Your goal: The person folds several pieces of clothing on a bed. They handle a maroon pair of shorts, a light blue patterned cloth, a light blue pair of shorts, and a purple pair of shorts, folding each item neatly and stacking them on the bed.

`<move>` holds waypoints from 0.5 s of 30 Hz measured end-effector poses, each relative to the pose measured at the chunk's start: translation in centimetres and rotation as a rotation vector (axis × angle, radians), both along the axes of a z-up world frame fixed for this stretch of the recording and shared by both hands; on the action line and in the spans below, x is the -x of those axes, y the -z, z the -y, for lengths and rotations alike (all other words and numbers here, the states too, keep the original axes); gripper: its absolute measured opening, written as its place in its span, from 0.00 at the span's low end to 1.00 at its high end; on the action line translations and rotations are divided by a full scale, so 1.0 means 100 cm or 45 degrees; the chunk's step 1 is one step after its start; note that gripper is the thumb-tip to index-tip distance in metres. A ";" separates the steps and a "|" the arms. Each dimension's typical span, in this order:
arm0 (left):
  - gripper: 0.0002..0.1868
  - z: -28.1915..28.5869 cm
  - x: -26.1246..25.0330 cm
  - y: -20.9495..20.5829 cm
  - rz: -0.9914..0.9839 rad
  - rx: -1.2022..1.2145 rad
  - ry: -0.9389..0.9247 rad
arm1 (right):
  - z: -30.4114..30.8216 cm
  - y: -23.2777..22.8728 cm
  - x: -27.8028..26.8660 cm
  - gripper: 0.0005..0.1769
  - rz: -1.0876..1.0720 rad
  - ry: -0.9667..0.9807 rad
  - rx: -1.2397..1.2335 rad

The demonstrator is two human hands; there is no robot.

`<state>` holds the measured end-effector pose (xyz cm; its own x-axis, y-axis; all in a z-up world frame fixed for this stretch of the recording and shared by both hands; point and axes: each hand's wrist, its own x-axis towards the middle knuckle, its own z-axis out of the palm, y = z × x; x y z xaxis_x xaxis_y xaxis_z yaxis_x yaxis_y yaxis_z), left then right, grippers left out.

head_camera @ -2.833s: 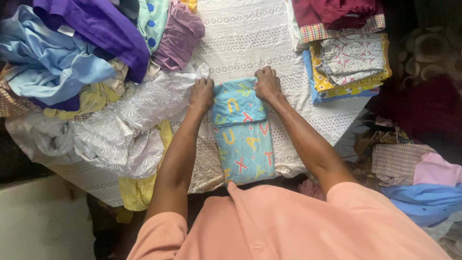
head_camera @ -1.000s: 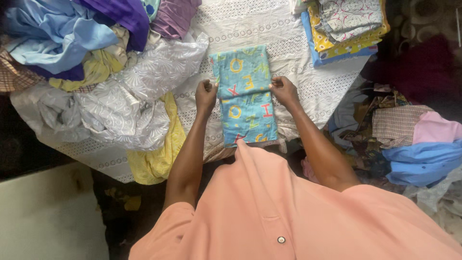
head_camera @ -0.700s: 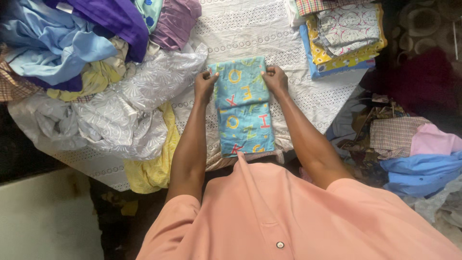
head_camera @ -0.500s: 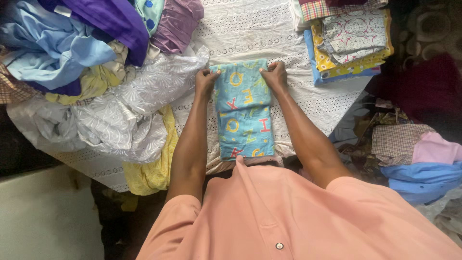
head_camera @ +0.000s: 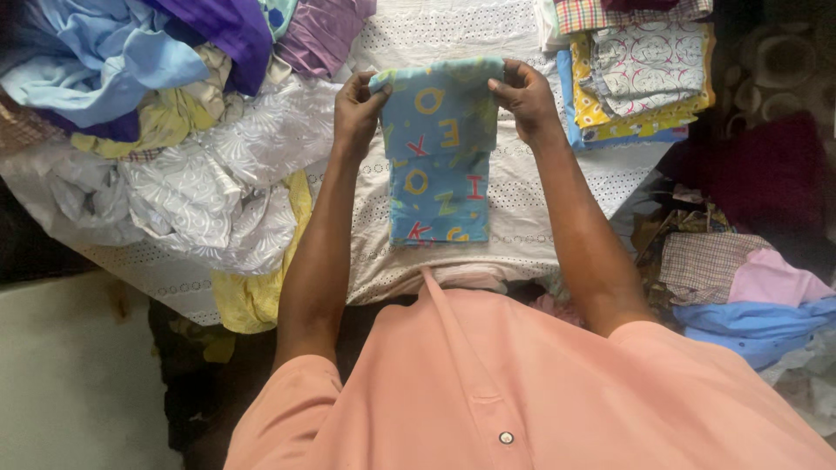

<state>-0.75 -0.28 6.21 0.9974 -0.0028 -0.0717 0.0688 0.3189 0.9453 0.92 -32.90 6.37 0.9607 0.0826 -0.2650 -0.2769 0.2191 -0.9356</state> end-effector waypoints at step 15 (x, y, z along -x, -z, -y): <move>0.25 -0.018 0.269 0.039 -0.115 -0.880 0.237 | 0.017 0.072 0.281 0.24 -0.023 -0.031 0.554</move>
